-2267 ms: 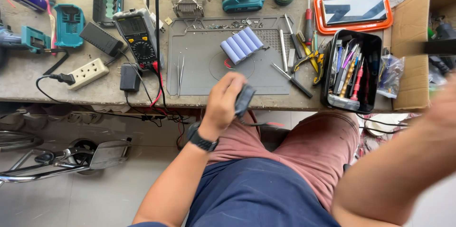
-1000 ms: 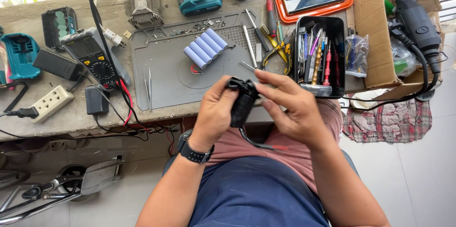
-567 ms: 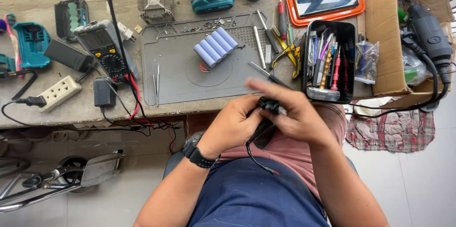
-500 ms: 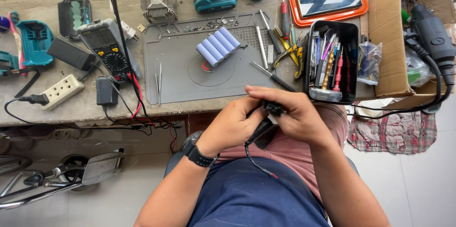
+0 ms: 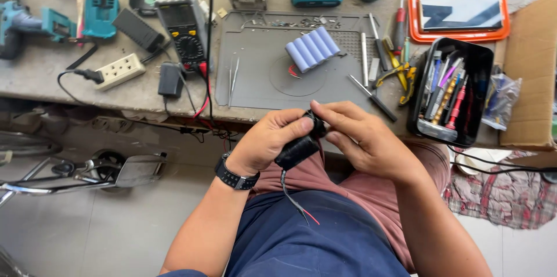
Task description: Repairing a battery pack by fitting the plastic housing onto the battery cells and managing internal wiring.
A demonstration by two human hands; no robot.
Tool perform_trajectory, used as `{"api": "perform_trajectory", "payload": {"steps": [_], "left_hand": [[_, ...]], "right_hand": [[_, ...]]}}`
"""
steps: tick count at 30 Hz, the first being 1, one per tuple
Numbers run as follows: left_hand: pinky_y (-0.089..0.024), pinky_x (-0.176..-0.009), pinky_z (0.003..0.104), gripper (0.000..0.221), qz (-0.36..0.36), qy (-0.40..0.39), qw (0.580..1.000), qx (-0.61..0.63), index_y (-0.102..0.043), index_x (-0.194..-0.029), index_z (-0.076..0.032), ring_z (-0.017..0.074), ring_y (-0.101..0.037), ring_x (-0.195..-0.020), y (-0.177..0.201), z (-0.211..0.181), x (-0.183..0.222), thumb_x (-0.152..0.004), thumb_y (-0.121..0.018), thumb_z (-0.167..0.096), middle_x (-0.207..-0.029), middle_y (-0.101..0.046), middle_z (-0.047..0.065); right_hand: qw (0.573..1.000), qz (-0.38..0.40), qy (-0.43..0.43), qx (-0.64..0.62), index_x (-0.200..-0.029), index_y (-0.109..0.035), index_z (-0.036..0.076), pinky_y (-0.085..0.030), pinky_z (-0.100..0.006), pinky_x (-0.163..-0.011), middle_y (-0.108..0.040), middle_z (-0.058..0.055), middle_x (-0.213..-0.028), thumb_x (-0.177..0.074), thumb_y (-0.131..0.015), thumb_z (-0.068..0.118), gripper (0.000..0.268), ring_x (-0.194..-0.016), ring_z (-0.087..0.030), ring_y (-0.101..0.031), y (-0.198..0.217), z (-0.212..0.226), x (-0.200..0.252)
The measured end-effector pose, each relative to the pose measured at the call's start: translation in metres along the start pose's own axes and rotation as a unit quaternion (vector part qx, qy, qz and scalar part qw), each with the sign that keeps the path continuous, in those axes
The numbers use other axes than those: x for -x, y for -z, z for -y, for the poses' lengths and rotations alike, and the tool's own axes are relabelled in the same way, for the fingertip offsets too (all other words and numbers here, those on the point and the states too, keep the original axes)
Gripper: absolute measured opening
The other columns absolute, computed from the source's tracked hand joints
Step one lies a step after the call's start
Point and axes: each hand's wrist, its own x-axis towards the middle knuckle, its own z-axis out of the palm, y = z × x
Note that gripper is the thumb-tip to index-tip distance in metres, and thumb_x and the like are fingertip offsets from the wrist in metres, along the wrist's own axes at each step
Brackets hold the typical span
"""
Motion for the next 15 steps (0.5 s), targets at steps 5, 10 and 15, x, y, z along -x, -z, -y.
{"api": "perform_trajectory", "payload": {"steps": [5, 10, 15], "left_hand": [[-0.055, -0.061, 0.015, 0.021, -0.004, 0.009, 1.0, 0.004, -0.083, -0.098, -0.011, 0.0, -0.063, -0.07, 0.027, 0.023, 0.008, -0.116, -0.078, -0.019, -0.073, -0.072, -0.005], [-0.055, -0.063, 0.014, 0.02, 0.031, 0.01, 0.999, -0.037, -0.085, -0.102, -0.009, -0.0013, -0.063, -0.074, 0.002, 0.01, 0.001, -0.116, -0.077, -0.022, -0.076, -0.073, -0.007], [-0.063, -0.057, 0.021, 0.017, -0.027, 0.041, 0.995, 0.091, -0.087, -0.11, -0.006, 0.0057, -0.075, -0.068, -0.02, 0.041, -0.021, -0.115, -0.078, -0.02, -0.078, -0.079, 0.004]], "right_hand": [[0.99, -0.103, -0.015, -0.094, -0.131, -0.086, 0.004, -0.069, -0.038, -0.088, -0.086, -0.014, -0.124, -0.102, -0.086, 0.007, 0.029, -0.106, -0.024, -0.082, -0.026, -0.005, -0.007], [0.983, -0.156, 0.001, -0.095, -0.11, -0.089, 0.003, -0.07, -0.038, -0.086, -0.088, -0.015, -0.111, -0.094, -0.093, -0.003, 0.018, -0.098, -0.026, -0.087, -0.029, -0.001, -0.004], [0.944, -0.287, 0.072, 0.144, -0.109, -0.087, 0.003, -0.067, -0.037, -0.068, -0.086, -0.012, -0.103, -0.097, -0.089, -0.01, 0.018, -0.078, -0.028, -0.079, -0.028, 0.016, 0.005]]}}
